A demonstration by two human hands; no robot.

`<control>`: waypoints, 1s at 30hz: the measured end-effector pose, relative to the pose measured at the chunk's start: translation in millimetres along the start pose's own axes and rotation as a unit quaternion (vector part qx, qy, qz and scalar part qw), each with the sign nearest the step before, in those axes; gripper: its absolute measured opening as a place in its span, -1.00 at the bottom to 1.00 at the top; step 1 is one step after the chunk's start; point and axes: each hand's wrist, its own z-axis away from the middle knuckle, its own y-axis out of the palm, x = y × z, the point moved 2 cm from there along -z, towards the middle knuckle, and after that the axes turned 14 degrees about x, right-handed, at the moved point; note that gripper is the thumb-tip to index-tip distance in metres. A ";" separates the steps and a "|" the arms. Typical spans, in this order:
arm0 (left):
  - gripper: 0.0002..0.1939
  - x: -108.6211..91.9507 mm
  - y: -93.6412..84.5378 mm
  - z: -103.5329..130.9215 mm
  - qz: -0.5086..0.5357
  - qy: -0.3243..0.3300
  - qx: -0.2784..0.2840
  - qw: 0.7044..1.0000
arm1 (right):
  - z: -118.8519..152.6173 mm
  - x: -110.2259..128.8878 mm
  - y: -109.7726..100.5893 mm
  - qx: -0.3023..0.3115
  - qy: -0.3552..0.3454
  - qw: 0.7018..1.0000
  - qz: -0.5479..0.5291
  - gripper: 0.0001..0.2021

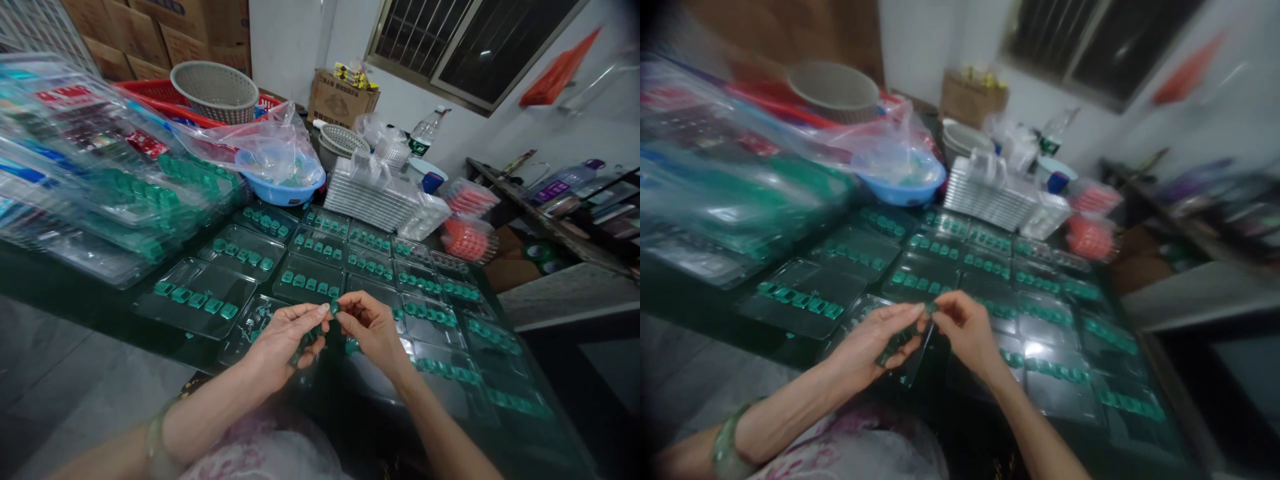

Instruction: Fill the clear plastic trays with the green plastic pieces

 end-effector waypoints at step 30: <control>-0.75 0.7 -4.4 -26.0 0.094 -0.073 0.019 0.993 | -3.7 -12.9 -14.3 -0.079 0.039 0.992 -0.092 -0.81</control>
